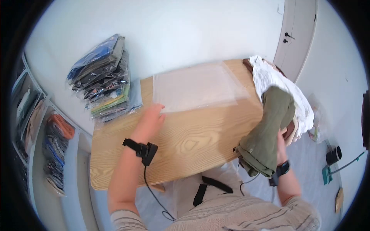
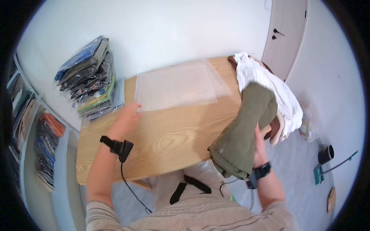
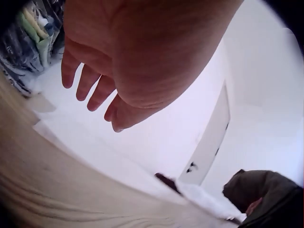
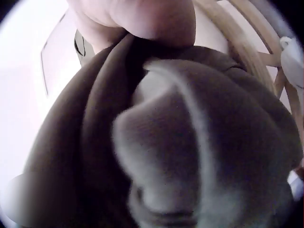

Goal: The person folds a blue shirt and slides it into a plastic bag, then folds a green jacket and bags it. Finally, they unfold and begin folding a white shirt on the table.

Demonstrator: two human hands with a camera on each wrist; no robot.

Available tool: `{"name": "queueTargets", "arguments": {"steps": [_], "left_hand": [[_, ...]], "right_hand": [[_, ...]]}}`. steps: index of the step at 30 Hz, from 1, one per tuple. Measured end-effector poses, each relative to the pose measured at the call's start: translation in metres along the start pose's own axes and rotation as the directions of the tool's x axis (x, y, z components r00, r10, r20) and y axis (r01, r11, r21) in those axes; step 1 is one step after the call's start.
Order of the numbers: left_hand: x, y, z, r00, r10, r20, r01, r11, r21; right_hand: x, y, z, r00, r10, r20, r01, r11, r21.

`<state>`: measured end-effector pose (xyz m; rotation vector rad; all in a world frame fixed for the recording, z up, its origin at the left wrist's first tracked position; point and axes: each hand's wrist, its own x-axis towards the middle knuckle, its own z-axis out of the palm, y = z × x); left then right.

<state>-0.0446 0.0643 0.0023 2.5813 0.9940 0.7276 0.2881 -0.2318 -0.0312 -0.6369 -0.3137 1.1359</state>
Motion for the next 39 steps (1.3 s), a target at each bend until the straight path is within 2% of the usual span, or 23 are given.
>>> {"name": "queueTargets", "arguments": {"steps": [1,2,3,5,6,8,11,15,17,20,22,23,24,25,27,28,30,31,33,34,36,37,39], "left_hand": [[0.009,-0.021,0.016,0.997,0.077,0.025,-0.080,0.985,0.155],[0.018,-0.039,0.031,0.988,0.142,0.063,-0.154,0.940,0.303],[0.024,-0.055,0.045,0.990,0.138,0.039,-0.144,0.941,0.305],[0.033,-0.075,0.063,0.990,0.141,0.010,-0.133,0.910,0.392],[0.036,-0.067,0.059,0.991,0.135,-0.001,-0.124,0.908,0.400],[0.041,-0.043,0.049,0.977,-0.148,0.157,0.064,0.894,0.443],[0.041,-0.050,0.055,0.989,-0.114,0.093,0.060,0.889,0.453],[0.039,-0.015,0.040,0.979,-0.162,0.122,0.093,0.894,0.438],[0.039,-0.008,0.041,0.995,-0.099,0.024,0.068,0.822,0.566],[0.028,0.040,0.039,0.996,-0.083,0.028,0.045,0.761,0.647],[0.016,0.080,0.037,0.977,-0.177,0.122,0.075,0.813,0.577],[0.009,0.087,0.038,0.982,-0.005,0.187,-0.074,0.908,0.412],[0.002,0.094,0.039,0.960,0.175,0.218,-0.224,0.948,0.225],[-0.002,0.101,0.040,0.959,0.176,0.223,-0.226,0.949,0.219],[-0.007,0.113,0.042,0.961,0.217,0.170,-0.173,0.955,-0.239],[-0.008,0.110,0.042,0.960,0.218,0.176,-0.172,0.954,-0.247],[-0.011,0.090,0.033,0.956,0.115,0.269,-0.088,0.990,-0.109],[-0.014,0.079,0.031,0.956,0.114,0.271,-0.088,0.990,-0.108],[-0.025,0.056,0.031,0.903,0.096,0.420,-0.168,0.976,0.138],[-0.034,0.049,0.034,0.901,0.091,0.424,-0.166,0.976,0.143],[-0.054,0.039,0.040,0.953,0.173,0.247,-0.215,0.964,0.154],[-0.057,0.050,0.037,0.952,0.169,0.256,-0.213,0.965,0.153],[-0.067,0.079,0.034,0.956,-0.003,0.294,-0.081,0.958,0.275]], "right_hand": [[0.002,0.010,-0.010,0.996,-0.045,0.082,0.042,0.998,0.038],[0.010,0.025,-0.033,0.990,-0.137,0.034,0.136,0.990,0.024],[0.014,0.036,-0.051,0.974,-0.225,-0.011,0.226,0.974,0.008],[0.003,0.051,-0.050,0.977,-0.204,0.066,0.208,0.976,-0.061],[0.002,0.055,-0.048,0.977,-0.181,0.112,0.194,0.974,-0.117],[0.013,0.051,-0.049,0.976,-0.179,0.124,0.193,0.975,-0.106],[0.018,0.047,-0.057,0.978,-0.188,0.096,0.196,0.976,-0.091],[0.015,0.042,-0.073,0.980,-0.195,0.037,0.197,0.977,-0.085],[0.016,0.040,-0.079,0.980,-0.197,0.013,0.198,0.977,-0.079],[0.015,0.044,-0.087,0.979,-0.200,-0.029,0.198,0.978,-0.064],[0.017,0.045,-0.090,0.978,-0.203,-0.053,0.200,0.978,-0.059],[0.017,0.046,-0.092,0.977,-0.205,-0.065,0.201,0.978,-0.058],[0.017,0.046,-0.093,0.975,-0.206,-0.078,0.202,0.978,-0.059],[0.018,0.046,-0.096,0.975,-0.206,-0.085,0.202,0.978,-0.061],[0.019,0.046,-0.102,0.991,-0.128,-0.039,0.130,0.991,0.033],[0.019,0.046,-0.104,0.991,-0.128,-0.048,0.130,0.991,0.030],[0.020,0.047,-0.107,0.986,-0.161,-0.035,0.162,0.987,0.015],[0.020,0.046,-0.107,0.986,-0.160,-0.037,0.161,0.987,0.017],[0.020,0.047,-0.107,0.987,-0.159,-0.040,0.157,0.987,-0.046],[0.018,0.046,-0.101,0.987,-0.155,-0.042,0.153,0.987,-0.040],[0.015,0.042,-0.089,0.986,-0.170,0.005,0.169,0.979,-0.118],[0.017,0.043,-0.090,0.986,-0.164,-0.003,0.163,0.980,-0.114],[0.020,0.045,-0.097,0.992,-0.120,-0.028,0.120,0.993,0.013]]}}
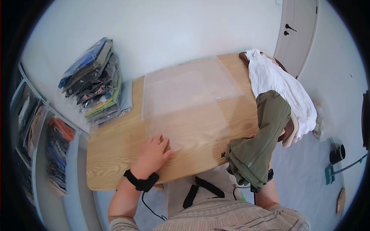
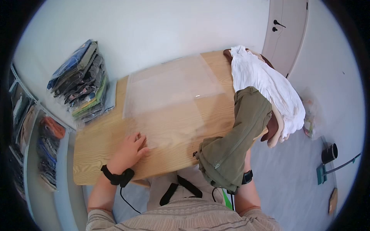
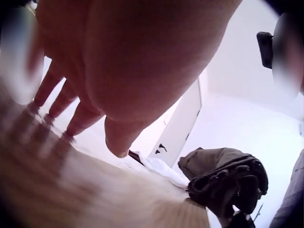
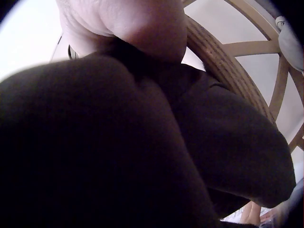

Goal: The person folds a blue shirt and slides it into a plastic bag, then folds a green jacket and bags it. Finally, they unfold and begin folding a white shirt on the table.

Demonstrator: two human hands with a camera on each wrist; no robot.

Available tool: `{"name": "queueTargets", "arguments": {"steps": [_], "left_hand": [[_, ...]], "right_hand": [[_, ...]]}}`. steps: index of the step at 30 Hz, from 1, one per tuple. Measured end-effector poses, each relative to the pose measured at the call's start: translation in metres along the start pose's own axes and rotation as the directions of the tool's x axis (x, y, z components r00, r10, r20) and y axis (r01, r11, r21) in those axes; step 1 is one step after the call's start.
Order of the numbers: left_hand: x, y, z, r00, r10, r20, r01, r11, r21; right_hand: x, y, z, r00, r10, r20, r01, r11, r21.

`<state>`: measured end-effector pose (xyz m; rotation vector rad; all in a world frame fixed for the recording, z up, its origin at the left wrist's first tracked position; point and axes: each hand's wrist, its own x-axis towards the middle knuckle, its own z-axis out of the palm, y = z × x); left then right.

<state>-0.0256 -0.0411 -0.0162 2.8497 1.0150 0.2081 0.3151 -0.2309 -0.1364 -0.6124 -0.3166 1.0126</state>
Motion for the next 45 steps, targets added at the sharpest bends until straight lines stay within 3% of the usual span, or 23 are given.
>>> {"name": "queueTargets", "arguments": {"steps": [4,6,10,12,15,22,24,28,30,31,33,34,35,37,40,45], "left_hand": [[-0.012,0.023,0.002,0.989,-0.104,0.109,0.118,0.984,-0.132],[-0.016,0.030,0.000,0.998,0.035,-0.050,-0.040,0.995,-0.094],[-0.017,0.023,0.015,0.988,0.142,-0.067,-0.147,0.985,-0.087],[-0.016,0.023,0.013,0.996,0.087,-0.016,-0.089,0.979,-0.186],[-0.016,0.025,0.015,0.996,0.073,-0.048,-0.079,0.986,-0.145],[-0.006,0.017,0.023,0.983,0.017,-0.184,-0.044,0.988,-0.145],[-0.003,0.017,0.013,0.959,0.042,-0.282,-0.075,0.991,-0.108],[-0.002,0.023,-0.005,0.945,0.046,-0.325,-0.056,0.998,-0.023],[-0.003,0.027,-0.010,0.938,0.021,-0.346,-0.026,1.000,-0.010],[-0.002,0.028,-0.011,0.938,0.020,-0.347,-0.025,1.000,-0.011],[-0.001,0.030,-0.013,0.937,0.034,-0.349,-0.036,0.999,0.001],[0.001,0.030,-0.013,0.935,0.036,-0.353,-0.038,0.999,0.001],[0.003,0.030,-0.011,0.919,0.050,-0.391,-0.054,0.999,0.000],[0.006,0.032,-0.013,0.896,0.068,-0.440,-0.074,0.997,0.002],[0.008,0.039,-0.016,0.889,0.024,-0.457,-0.048,0.998,-0.042],[0.016,0.042,-0.010,0.848,0.108,-0.519,-0.182,0.979,-0.095]], "right_hand": [[-0.004,0.002,0.005,0.993,-0.077,-0.092,0.072,0.996,-0.058],[-0.005,-0.001,0.003,0.996,0.042,-0.077,-0.035,0.994,0.101],[-0.012,-0.005,0.025,0.988,0.094,-0.126,-0.077,0.988,0.133],[-0.005,-0.006,0.032,0.986,-0.039,-0.159,0.021,0.993,-0.113],[0.002,-0.006,0.038,0.957,-0.258,-0.135,0.170,0.871,-0.460],[-0.002,-0.005,0.040,0.947,-0.293,-0.133,0.202,0.863,-0.464],[-0.009,-0.009,0.039,0.991,-0.066,-0.112,0.051,0.991,-0.126],[-0.013,-0.041,0.106,0.997,0.006,-0.074,-0.012,0.997,-0.073],[-0.021,-0.056,0.148,0.993,-0.049,0.106,0.092,0.886,-0.454],[-0.022,-0.062,0.161,0.993,-0.048,0.107,0.092,0.885,-0.456],[-0.023,-0.068,0.180,0.933,0.150,0.326,0.230,0.450,-0.863],[-0.019,-0.063,0.183,0.895,0.167,0.413,0.367,0.249,-0.896],[-0.016,-0.059,0.189,0.895,0.163,0.416,0.372,0.244,-0.896],[-0.012,-0.053,0.203,0.802,0.404,0.440,0.537,-0.166,-0.827],[-0.001,-0.042,0.206,0.785,0.472,0.402,0.518,-0.143,-0.843],[0.016,-0.037,0.219,0.772,0.546,0.324,0.462,-0.134,-0.876]]}}
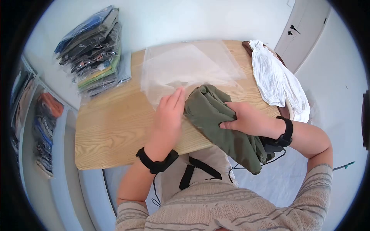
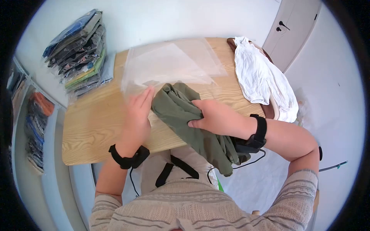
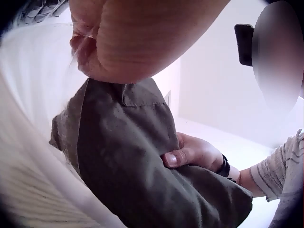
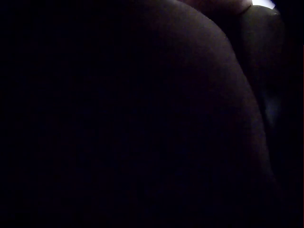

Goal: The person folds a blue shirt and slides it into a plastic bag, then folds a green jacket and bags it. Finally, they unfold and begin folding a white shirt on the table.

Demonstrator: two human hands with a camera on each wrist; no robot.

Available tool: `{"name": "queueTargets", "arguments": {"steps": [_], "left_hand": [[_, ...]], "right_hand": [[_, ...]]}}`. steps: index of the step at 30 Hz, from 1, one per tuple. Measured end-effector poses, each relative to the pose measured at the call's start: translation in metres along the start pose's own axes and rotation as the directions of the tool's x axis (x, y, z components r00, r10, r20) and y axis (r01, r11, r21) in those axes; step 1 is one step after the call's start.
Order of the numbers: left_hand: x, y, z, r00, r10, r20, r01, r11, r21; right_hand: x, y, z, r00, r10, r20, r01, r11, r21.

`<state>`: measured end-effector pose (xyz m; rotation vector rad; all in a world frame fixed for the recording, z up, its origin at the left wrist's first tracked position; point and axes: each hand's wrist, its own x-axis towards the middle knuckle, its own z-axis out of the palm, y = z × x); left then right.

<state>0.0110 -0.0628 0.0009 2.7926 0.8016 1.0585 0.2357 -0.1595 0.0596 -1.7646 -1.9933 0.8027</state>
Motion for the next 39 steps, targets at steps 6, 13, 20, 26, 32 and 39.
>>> {"name": "queueTargets", "arguments": {"steps": [6,13,20,26,32,39], "left_hand": [[0.006,0.017,-0.004,0.998,-0.016,-0.055,0.005,0.980,-0.197],[0.017,0.051,-0.015,0.994,0.112,0.012,-0.107,0.971,-0.216],[0.022,0.084,-0.027,0.921,0.389,-0.011,-0.378,0.887,-0.265],[0.008,0.093,-0.051,0.831,0.551,0.077,-0.489,0.790,-0.371],[-0.024,0.063,-0.051,0.993,0.073,-0.089,-0.086,0.984,-0.157],[-0.040,0.052,-0.012,0.996,-0.044,-0.077,0.019,0.952,-0.304]], "right_hand": [[0.009,-0.010,0.000,0.999,0.019,-0.043,-0.032,0.939,-0.341],[0.019,-0.018,0.002,0.995,0.025,-0.101,-0.050,0.964,-0.260],[0.047,0.029,0.039,0.844,-0.297,-0.447,0.289,0.953,-0.086],[0.013,-0.021,0.049,0.683,-0.054,-0.729,0.307,0.926,0.219],[0.009,-0.011,0.056,0.697,0.300,-0.651,0.573,0.312,0.758],[0.013,-0.003,0.041,0.767,0.274,-0.580,0.528,0.245,0.813]]}}
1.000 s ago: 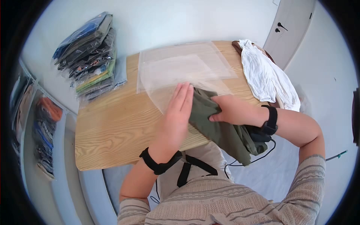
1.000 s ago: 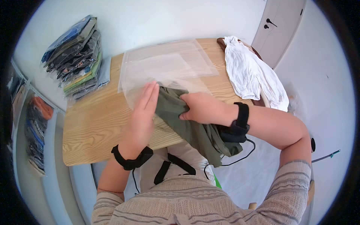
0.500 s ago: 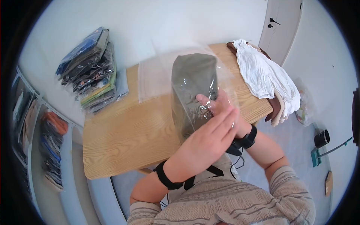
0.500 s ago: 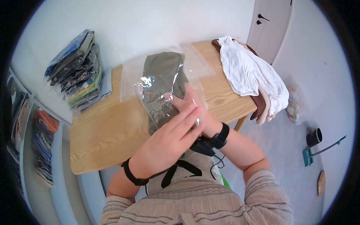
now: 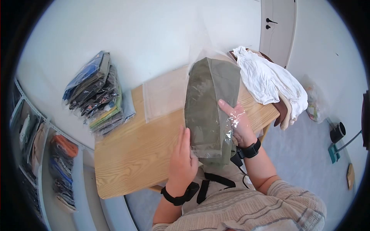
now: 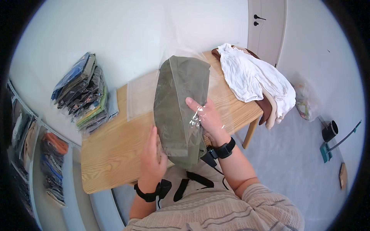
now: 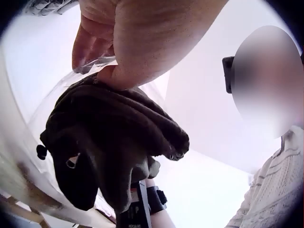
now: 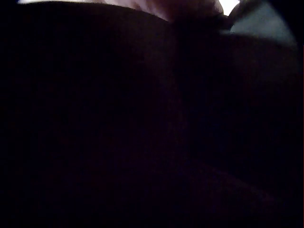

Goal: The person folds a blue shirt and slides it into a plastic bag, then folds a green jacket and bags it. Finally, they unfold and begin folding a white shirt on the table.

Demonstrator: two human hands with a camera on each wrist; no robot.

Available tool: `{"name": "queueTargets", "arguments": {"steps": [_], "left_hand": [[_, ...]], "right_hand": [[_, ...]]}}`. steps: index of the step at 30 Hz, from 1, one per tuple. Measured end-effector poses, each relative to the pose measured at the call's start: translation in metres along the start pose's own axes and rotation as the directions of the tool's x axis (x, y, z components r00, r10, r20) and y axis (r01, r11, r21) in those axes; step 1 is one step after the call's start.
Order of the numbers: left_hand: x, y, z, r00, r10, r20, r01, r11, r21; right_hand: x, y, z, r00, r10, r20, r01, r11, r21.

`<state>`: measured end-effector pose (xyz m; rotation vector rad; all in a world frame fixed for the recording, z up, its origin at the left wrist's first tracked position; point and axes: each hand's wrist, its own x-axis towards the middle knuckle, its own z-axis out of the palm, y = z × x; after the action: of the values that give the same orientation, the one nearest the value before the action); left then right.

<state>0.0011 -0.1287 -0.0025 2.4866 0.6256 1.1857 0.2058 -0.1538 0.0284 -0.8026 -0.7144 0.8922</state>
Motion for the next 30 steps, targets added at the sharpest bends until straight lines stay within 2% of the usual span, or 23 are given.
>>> {"name": "queueTargets", "arguments": {"steps": [1,3,4,5,6,8,9,11,13,14,15,16,17,20,21,23,27,28,29,30], "left_hand": [[-0.002,0.001,0.001,1.000,-0.015,0.020,0.015,1.000,-0.010],[-0.007,0.002,0.007,0.999,-0.029,0.043,0.030,0.999,-0.019],[-0.010,0.001,0.011,0.995,-0.095,0.028,0.096,0.993,-0.070],[-0.013,0.000,0.016,0.987,-0.160,0.015,0.161,0.979,-0.121],[-0.017,-0.003,0.021,0.987,-0.161,0.015,0.161,0.980,-0.121],[-0.026,-0.010,0.029,0.976,-0.207,-0.068,0.209,0.977,0.028],[-0.030,-0.012,0.029,0.976,-0.207,-0.068,0.209,0.977,0.034],[-0.038,-0.016,0.031,0.942,-0.334,-0.022,0.333,0.942,-0.044],[-0.047,-0.017,0.032,0.927,-0.375,0.008,0.375,0.926,-0.043],[-0.051,-0.017,0.034,0.908,-0.417,0.036,0.418,0.907,-0.047],[-0.054,-0.018,0.036,0.902,-0.432,0.030,0.433,0.900,-0.052],[-0.060,-0.017,0.039,0.880,-0.467,0.085,0.475,0.869,-0.140],[-0.069,-0.015,0.043,0.854,-0.500,0.145,0.521,0.823,-0.226],[-0.078,-0.011,0.051,0.814,-0.528,0.240,0.580,0.753,-0.310],[-0.080,-0.009,0.052,0.810,-0.537,0.238,0.587,0.746,-0.314],[-0.081,-0.007,0.051,0.849,-0.481,0.219,0.527,0.797,-0.293],[-0.084,-0.008,0.048,0.870,-0.460,0.176,0.492,0.822,-0.286],[-0.085,-0.010,0.047,0.876,-0.441,0.197,0.478,0.849,-0.225],[-0.086,-0.012,0.046,0.879,-0.423,0.219,0.461,0.872,-0.166],[-0.087,-0.013,0.046,0.878,-0.427,0.217,0.465,0.870,-0.165]], "right_hand": [[0.002,-0.003,0.001,1.000,-0.003,0.002,0.003,1.000,0.002],[0.004,-0.008,0.003,0.999,-0.022,0.036,0.026,0.991,-0.133],[0.006,-0.008,0.004,0.999,-0.022,0.036,0.027,0.991,-0.132],[0.009,-0.008,0.005,1.000,-0.016,0.015,0.020,0.966,-0.258],[0.012,-0.008,0.006,1.000,-0.013,-0.007,0.010,0.926,-0.379],[0.017,-0.011,0.012,0.999,-0.030,0.033,0.041,0.912,-0.408],[0.020,-0.013,0.015,0.996,-0.047,0.071,0.073,0.898,-0.435],[0.036,-0.004,0.008,0.993,-0.057,0.108,0.100,0.887,-0.450],[0.047,-0.004,0.008,0.992,-0.110,0.059,0.113,0.597,-0.794],[0.055,-0.004,0.008,0.993,-0.101,0.062,0.110,0.595,-0.796],[0.065,-0.003,0.009,0.994,-0.075,0.076,0.103,0.479,-0.872],[0.073,-0.002,0.010,0.995,-0.041,0.087,0.096,0.351,-0.931],[0.080,0.000,0.014,0.996,-0.012,0.090,0.089,0.344,-0.935],[0.095,0.014,0.028,0.995,0.075,0.071,0.062,0.123,-0.990],[0.096,0.019,0.033,0.994,0.085,0.075,0.064,0.119,-0.991],[0.101,0.027,0.044,0.987,0.133,0.086,0.089,-0.016,-0.996],[0.106,0.054,0.058,0.956,0.271,0.112,0.144,-0.100,-0.984],[0.092,0.063,0.063,0.966,0.071,0.250,0.260,-0.239,-0.936],[0.083,0.070,0.069,0.908,-0.112,0.403,0.332,-0.392,-0.858],[0.078,0.060,0.084,0.939,0.177,0.295,0.341,-0.371,-0.864]]}}
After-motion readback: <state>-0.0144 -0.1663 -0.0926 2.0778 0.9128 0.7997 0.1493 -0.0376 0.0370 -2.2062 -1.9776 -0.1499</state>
